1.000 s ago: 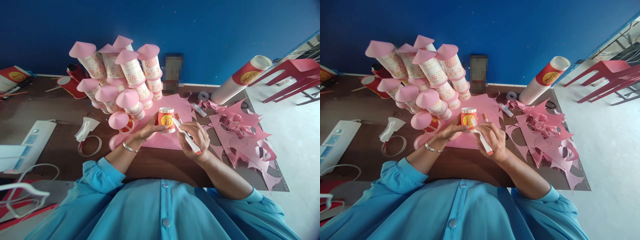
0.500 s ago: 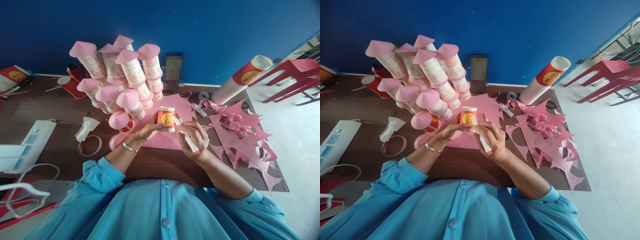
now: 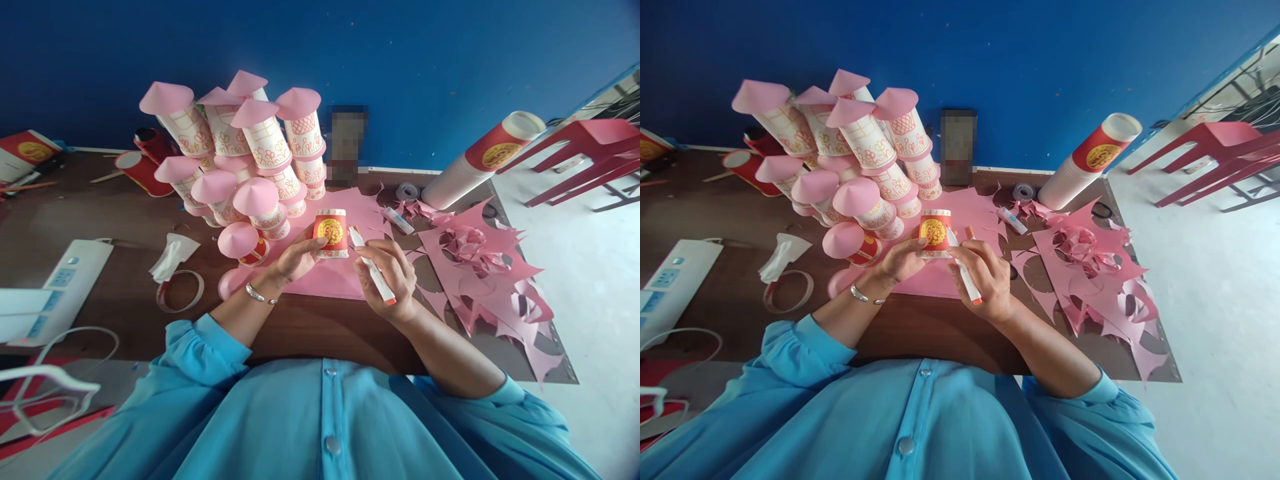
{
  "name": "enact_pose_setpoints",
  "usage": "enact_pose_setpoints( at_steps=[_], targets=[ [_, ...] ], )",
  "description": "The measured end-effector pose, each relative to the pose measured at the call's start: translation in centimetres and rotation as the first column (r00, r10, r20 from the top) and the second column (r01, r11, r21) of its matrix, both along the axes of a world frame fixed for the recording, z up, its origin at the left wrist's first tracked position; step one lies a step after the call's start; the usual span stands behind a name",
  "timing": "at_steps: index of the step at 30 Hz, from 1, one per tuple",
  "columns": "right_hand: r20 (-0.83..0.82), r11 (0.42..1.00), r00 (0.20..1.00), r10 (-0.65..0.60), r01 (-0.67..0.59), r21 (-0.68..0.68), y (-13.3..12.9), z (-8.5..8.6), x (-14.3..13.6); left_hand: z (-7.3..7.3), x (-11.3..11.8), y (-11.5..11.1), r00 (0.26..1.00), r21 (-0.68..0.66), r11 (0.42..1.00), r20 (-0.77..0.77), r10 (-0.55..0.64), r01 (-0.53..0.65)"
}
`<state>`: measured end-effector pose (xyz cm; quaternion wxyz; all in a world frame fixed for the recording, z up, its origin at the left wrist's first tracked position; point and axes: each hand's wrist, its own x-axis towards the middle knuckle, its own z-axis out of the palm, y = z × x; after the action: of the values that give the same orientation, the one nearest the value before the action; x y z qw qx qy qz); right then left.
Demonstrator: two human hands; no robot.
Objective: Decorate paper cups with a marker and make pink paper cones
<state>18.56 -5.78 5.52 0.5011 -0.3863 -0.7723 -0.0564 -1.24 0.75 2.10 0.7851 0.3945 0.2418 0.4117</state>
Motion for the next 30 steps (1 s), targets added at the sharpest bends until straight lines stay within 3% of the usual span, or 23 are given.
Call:
enact_pose_setpoints(
  at_steps=[14,21,30],
  targets=[
    [-0.007,0.999,1.0,0.027,-0.027,-0.027,0.3,-0.4,0.2,-0.5,-0.1,0.1,0.992,-0.035,0.999,0.129,-0.019,0.024],
    [-0.002,0.998,1.0,-0.027,0.027,-0.048,1.1,-1.1,0.2,-0.2,-0.2,-0.2,1.0,0.034,0.999,0.014,0.02,-0.021],
    [0.009,0.969,0.993,-0.116,0.115,-0.217,3.1,-3.5,1.0,-1.7,0.2,-0.1,0.978,0.203,0.97,-0.128,0.162,-0.134]
  ],
)
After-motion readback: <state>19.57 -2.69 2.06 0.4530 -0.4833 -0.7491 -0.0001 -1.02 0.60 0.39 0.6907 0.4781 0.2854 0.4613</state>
